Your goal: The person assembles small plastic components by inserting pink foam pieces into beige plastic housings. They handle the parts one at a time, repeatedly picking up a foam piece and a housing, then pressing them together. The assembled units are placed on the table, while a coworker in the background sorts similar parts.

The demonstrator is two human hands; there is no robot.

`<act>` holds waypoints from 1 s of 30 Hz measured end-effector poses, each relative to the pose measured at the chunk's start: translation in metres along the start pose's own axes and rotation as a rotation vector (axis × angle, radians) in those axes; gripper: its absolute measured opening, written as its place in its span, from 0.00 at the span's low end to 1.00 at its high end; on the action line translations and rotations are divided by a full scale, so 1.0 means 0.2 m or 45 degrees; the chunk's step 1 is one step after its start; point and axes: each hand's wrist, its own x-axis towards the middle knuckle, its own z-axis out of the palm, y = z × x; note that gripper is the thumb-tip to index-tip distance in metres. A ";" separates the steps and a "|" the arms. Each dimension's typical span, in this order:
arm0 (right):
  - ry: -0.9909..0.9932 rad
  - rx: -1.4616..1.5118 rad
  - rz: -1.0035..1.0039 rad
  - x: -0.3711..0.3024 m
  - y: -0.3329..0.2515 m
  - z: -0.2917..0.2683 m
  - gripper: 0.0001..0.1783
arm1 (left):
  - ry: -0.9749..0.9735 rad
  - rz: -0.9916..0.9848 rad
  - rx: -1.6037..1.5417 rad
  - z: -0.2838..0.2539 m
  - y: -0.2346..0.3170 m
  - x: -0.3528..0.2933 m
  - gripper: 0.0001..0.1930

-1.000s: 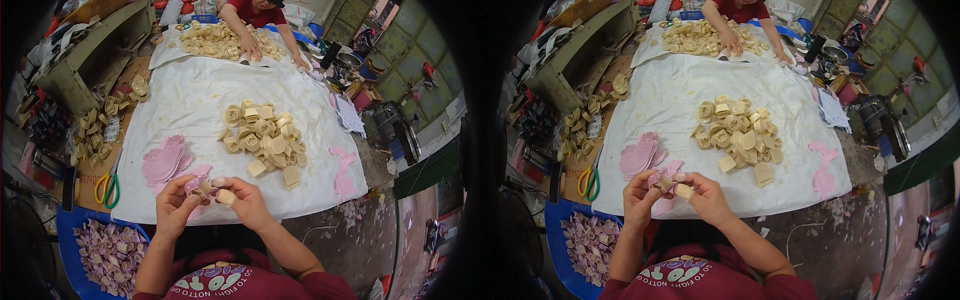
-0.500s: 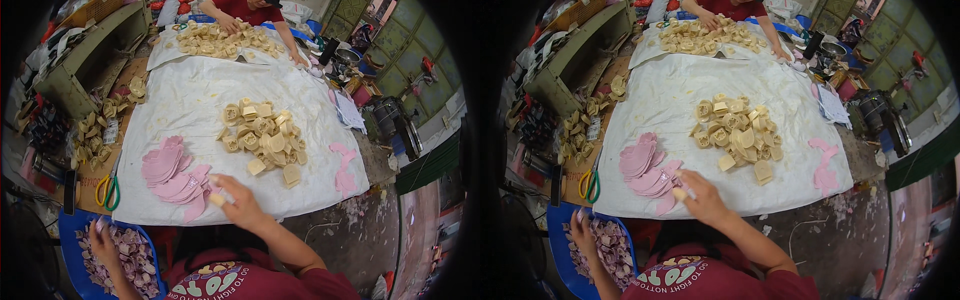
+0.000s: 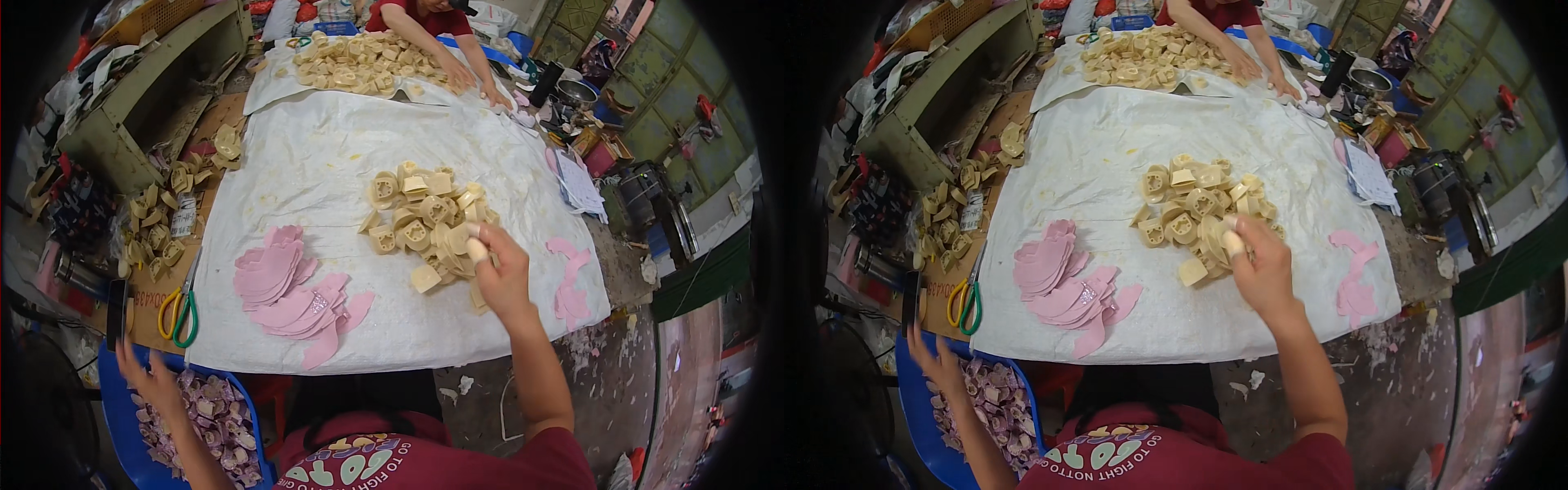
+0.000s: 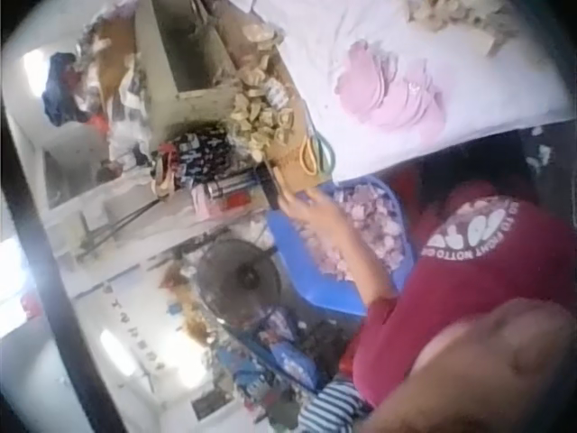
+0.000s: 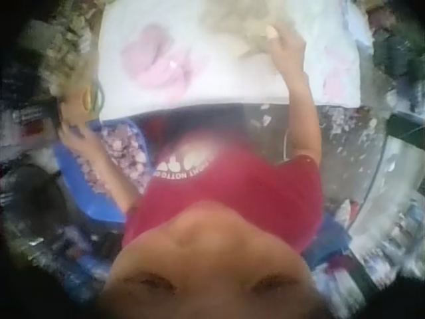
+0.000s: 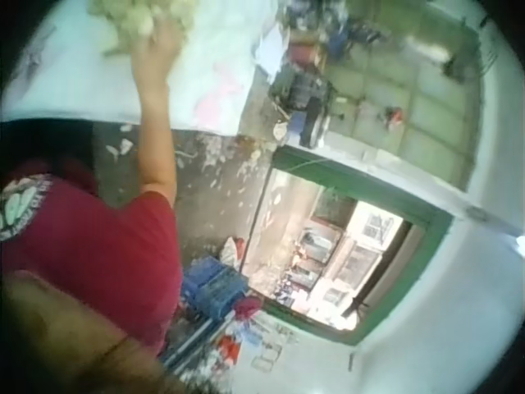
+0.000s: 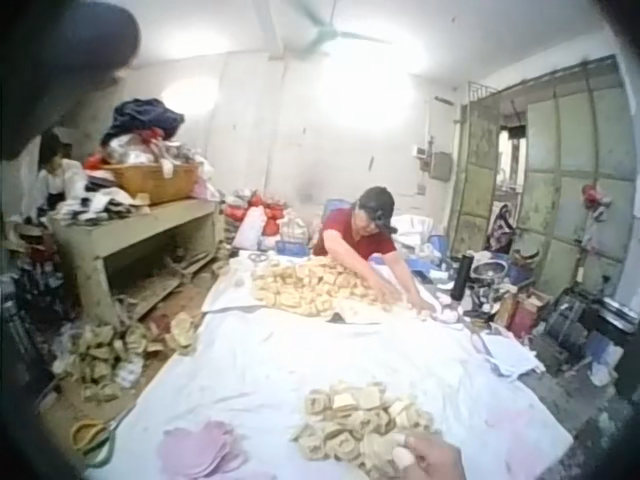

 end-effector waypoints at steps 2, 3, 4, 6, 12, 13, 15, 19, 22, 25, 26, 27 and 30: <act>-0.050 -0.049 -0.019 0.13 0.03 0.02 0.14 | -0.131 0.243 -0.404 0.16 0.43 0.26 0.22; -0.076 -0.093 -0.026 0.19 0.05 0.05 0.14 | -0.163 0.390 -0.523 0.27 0.65 0.34 0.22; -0.102 -0.140 -0.032 0.26 0.06 0.08 0.15 | -0.286 0.491 -0.714 0.39 0.84 0.40 0.22; -0.194 -0.219 -0.164 0.40 0.13 0.16 0.16 | -0.493 0.635 -0.878 0.65 1.18 0.48 0.20; -0.718 -0.554 -0.263 0.75 0.23 0.43 0.23 | -1.053 0.657 -0.284 1.37 1.61 0.49 0.25; -0.774 -0.601 -0.301 0.77 0.25 0.47 0.24 | -1.103 0.626 -0.206 1.39 1.60 0.47 0.27; -0.836 -0.635 -0.228 0.76 0.27 0.56 0.25 | -1.218 0.556 -0.041 1.39 1.56 0.42 0.30; -1.310 -0.464 0.086 0.83 0.21 0.53 0.26 | -1.277 0.513 -0.024 1.42 1.55 0.43 0.32; -1.122 -0.479 -0.124 0.73 0.20 0.42 0.25 | -1.306 0.493 0.004 1.41 1.55 0.43 0.33; -1.078 -0.385 -0.178 0.64 0.20 0.29 0.24 | -1.303 0.485 0.004 1.42 1.55 0.44 0.33; -1.107 -0.395 -0.175 0.61 0.18 0.26 0.24 | -1.307 0.482 0.005 1.42 1.55 0.44 0.33; -1.132 -0.401 -0.172 0.59 0.14 0.23 0.24 | -1.310 0.481 0.011 1.42 1.55 0.44 0.33; -0.954 -0.368 -0.238 0.52 0.18 0.25 0.24 | -1.293 0.498 -0.006 1.46 1.57 0.44 0.33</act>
